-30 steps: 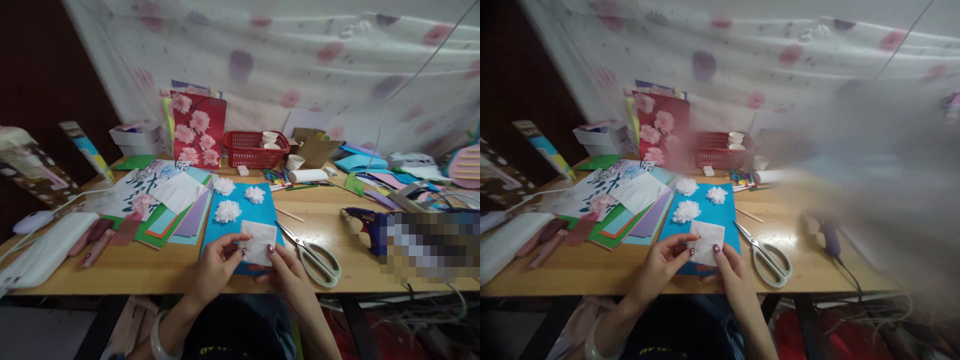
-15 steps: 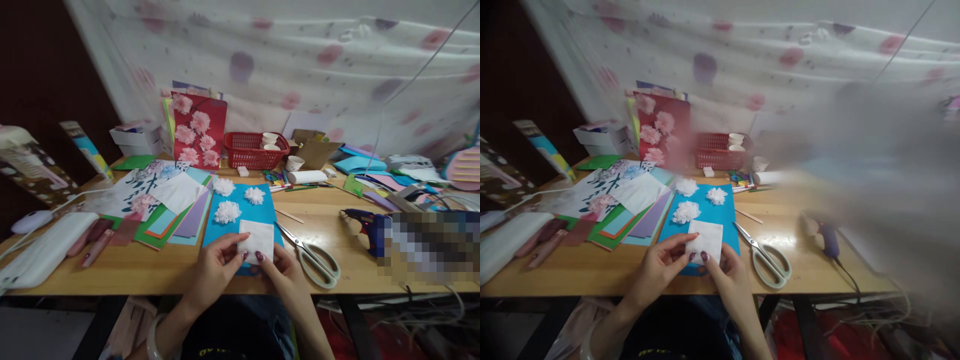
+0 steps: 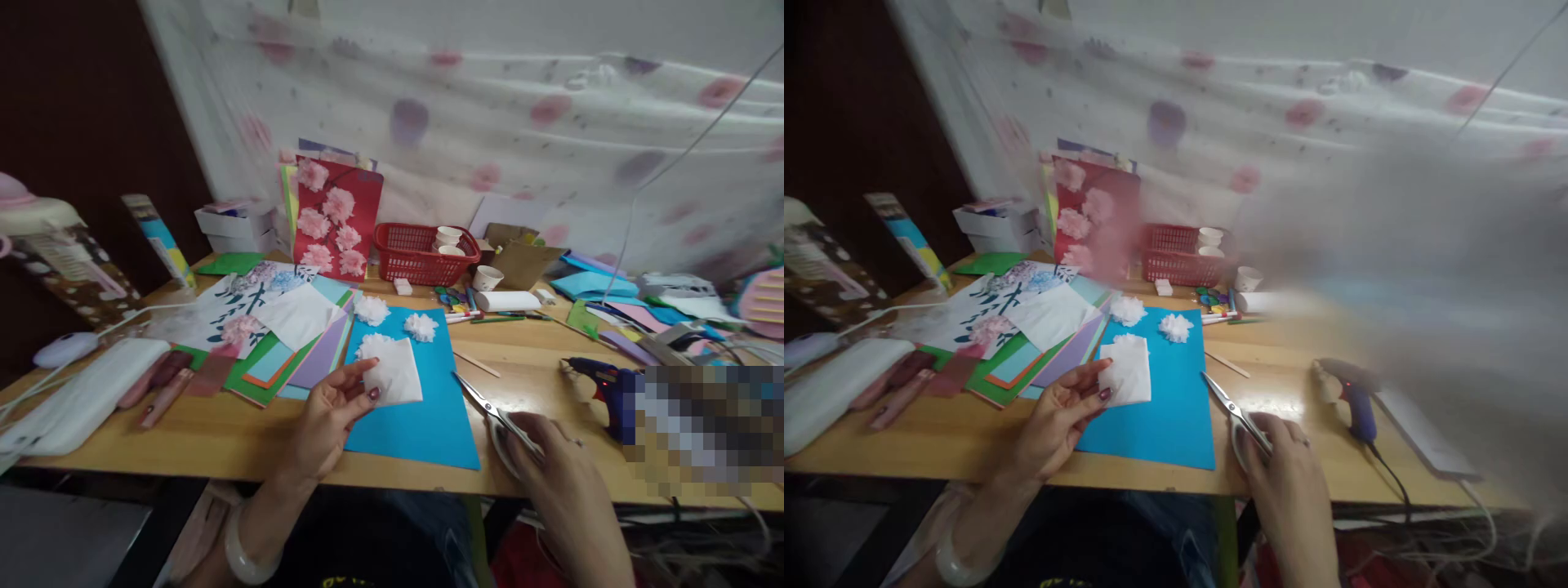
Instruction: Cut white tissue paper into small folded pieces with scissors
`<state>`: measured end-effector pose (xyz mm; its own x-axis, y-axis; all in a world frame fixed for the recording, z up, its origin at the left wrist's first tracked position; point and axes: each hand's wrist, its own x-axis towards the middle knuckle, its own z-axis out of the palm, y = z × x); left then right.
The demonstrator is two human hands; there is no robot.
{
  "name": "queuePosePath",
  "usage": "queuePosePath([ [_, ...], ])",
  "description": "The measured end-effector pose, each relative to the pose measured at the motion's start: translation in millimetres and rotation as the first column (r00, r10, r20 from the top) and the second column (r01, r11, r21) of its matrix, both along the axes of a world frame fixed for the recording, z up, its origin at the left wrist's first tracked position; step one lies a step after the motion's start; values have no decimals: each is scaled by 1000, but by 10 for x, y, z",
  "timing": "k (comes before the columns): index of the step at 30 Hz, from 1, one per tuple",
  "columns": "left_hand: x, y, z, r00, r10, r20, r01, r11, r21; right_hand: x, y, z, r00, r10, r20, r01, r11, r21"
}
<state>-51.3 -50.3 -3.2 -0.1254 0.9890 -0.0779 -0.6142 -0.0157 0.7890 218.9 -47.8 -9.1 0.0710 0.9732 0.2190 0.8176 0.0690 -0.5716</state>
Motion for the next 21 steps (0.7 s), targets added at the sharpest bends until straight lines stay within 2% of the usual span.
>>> queuePosePath([
  [4, -82, -2, 55, 976, -87, 198, 108, 989, -99, 195, 84, -127, 981, 40, 190, -29, 998, -61],
  [8, -107, -17, 78, 937, -180, 299, 208, 976, -65, 210, 156, -206, 959, 42, 280, -47, 999, 12],
  [11, -110, -10, 101, 919, -114, 378, 174, 976, -128, 216, 133, -131, 991, 14, 130, -25, 996, 80],
  [13, -110, 10, 123, 906, -17, 422, 128, 963, -236, 194, 69, -20, 992, 27, -125, -20, 998, 60],
  [14, -109, 23, 133, 896, 28, 443, 111, 952, -286, 160, 27, 38, 957, 41, -287, -33, 999, 34],
  [16, -103, 53, 148, 866, 110, 488, 82, 931, -356, 26, -61, 121, 792, 76, -606, -106, 994, -13],
  [18, -92, 81, 155, 823, 191, 534, 47, 916, -399, -195, -139, 128, 530, 118, -840, -264, 964, -31],
  [19, -85, 91, 157, 804, 220, 553, 34, 910, -413, -330, -172, 106, 389, 122, -913, -381, 924, -39],
  [21, -70, 98, 161, 780, 262, 568, 17, 899, -437, -615, -234, 47, 140, 32, -990, -545, 837, -50],
])
